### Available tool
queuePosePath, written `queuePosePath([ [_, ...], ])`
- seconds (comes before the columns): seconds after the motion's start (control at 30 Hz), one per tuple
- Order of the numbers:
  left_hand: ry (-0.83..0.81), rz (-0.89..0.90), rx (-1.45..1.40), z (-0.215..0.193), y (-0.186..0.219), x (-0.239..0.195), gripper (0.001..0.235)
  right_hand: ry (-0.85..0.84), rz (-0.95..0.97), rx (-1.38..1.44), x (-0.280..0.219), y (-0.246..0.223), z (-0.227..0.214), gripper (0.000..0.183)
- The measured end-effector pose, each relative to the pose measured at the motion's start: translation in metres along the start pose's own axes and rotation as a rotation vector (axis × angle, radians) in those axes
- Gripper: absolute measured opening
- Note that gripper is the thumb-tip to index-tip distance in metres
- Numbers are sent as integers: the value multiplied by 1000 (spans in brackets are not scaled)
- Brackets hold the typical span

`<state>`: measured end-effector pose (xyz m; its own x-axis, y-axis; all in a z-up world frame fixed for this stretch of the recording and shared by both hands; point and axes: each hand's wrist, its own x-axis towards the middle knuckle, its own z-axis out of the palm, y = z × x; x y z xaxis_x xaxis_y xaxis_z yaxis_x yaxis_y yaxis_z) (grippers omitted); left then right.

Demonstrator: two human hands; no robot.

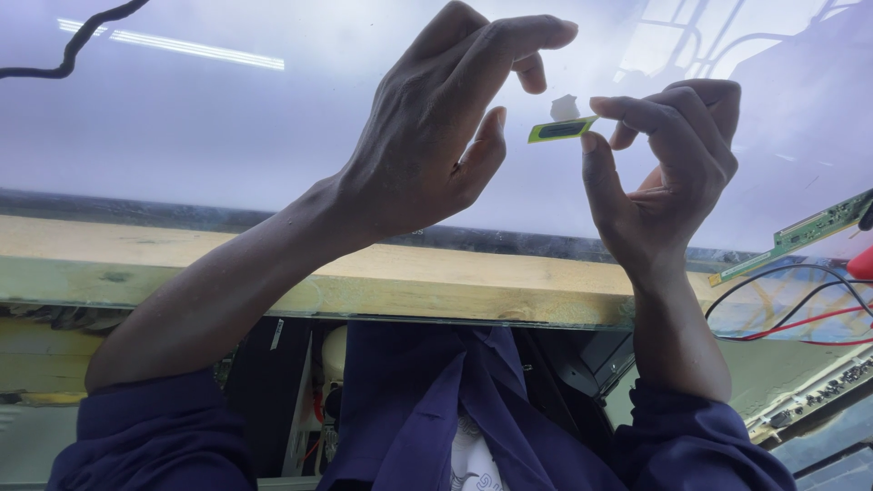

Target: The person cleans a small green circuit board with a white tissue and then uses a cotton swab to clean its edges. They then retrieve a roll of tape and a pair of scissors from a glass cabinet, place them on the workbench, and cut a piece of tape.

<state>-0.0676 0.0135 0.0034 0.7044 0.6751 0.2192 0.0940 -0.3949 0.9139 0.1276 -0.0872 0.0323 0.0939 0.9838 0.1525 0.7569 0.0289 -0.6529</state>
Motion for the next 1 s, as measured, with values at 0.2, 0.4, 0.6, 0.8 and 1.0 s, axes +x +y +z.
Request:
queuePosePath([
  [0.2, -4, -7, -18, -2, 2, 1, 63, 13, -35, 0, 1, 2, 1, 14],
  [0.4, -15, -14, -33, -4, 3, 2, 61, 6, -21, 15, 1, 3, 0, 11],
  [0.6, -21, -20, -27, -5, 3, 3, 62, 3, -17, 43, 1, 7, -1, 11],
  [0.8, -9, 93, 7, -6, 8, 15, 18, 0, -50, 35, 3, 5, -1, 14],
  [1.0, -32, 236, 312, 2, 9, 12, 40, 20, -77, 167, 6, 2, -4, 16],
])
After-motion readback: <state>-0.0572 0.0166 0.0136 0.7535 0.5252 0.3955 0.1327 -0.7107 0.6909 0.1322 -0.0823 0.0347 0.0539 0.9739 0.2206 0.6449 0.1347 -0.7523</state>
